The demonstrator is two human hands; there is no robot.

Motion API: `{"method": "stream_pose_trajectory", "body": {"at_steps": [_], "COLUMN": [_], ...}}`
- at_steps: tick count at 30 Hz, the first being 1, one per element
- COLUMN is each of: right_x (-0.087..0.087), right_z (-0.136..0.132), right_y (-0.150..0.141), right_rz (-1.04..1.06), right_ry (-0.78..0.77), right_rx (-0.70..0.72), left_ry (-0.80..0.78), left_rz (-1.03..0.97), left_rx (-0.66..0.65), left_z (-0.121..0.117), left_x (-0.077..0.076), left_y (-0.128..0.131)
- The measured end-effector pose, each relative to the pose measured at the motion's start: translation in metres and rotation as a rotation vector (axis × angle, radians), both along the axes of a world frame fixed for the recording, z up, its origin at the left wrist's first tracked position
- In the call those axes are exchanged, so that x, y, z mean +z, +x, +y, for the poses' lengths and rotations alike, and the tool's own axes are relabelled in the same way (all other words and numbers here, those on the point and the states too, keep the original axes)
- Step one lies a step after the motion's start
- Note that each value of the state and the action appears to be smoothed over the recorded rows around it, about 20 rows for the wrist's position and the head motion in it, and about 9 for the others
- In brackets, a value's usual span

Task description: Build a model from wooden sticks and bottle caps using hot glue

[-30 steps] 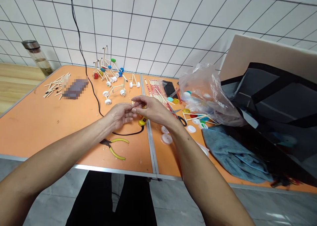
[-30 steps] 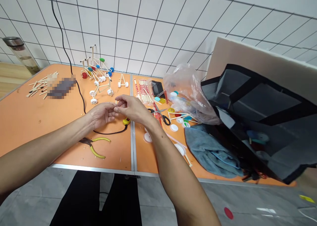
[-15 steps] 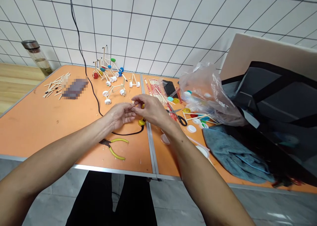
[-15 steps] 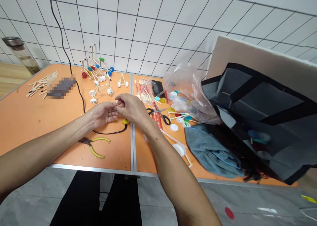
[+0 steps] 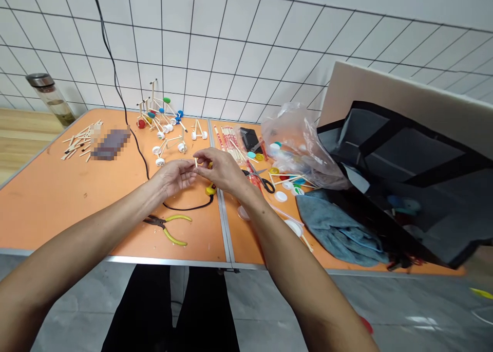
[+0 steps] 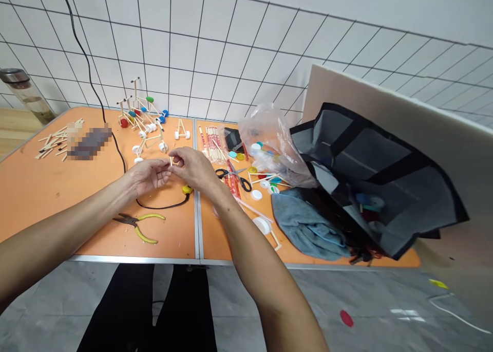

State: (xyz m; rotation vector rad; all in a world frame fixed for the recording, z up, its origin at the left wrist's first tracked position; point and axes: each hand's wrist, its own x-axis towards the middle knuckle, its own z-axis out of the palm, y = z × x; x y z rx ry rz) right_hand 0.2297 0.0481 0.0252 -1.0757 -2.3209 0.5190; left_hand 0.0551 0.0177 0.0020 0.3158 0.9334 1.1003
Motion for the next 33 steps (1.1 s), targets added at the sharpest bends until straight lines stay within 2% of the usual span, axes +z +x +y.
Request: {"method": "stream_pose_trajectory", "body": {"at_steps": [4,10,20,23,29,33], "right_x": [0.003,0.012,0.013,0.014,0.014,0.011], "right_z": [-0.002,-0.009,-0.033,-0.038,-0.037,-0.042], "right_y": [-0.002,-0.011,-0.021,-0.013,0.026,0.033], "right_rz": [0.004,-0.048,-0.105,-0.105,-0.114,-0.227], "right_ry": [-0.009,-0.009,-0.026,-0.062,-0.114,-0.234], "right_rx": [0.037,0.122,0.154,0.085,-0.257,-0.396], "left_ry": [-0.024,-0.016,0.034,0.036,0.01,0.012], "left_rz": [0.095,0.206,0.213,0.222,0.268,0.289], "left_rx": [0.031,0.049,0.005,0.047,0.087,0.084], "left_z": [-0.004,-0.025,-0.045,-0.051,-0.066,-0.064], "left_x": [0.012,0.033,0.024,0.023,0.016,0.015], "left_y": [-0.003,-0.005,-0.018,-0.022,-0.032,-0.031]}}
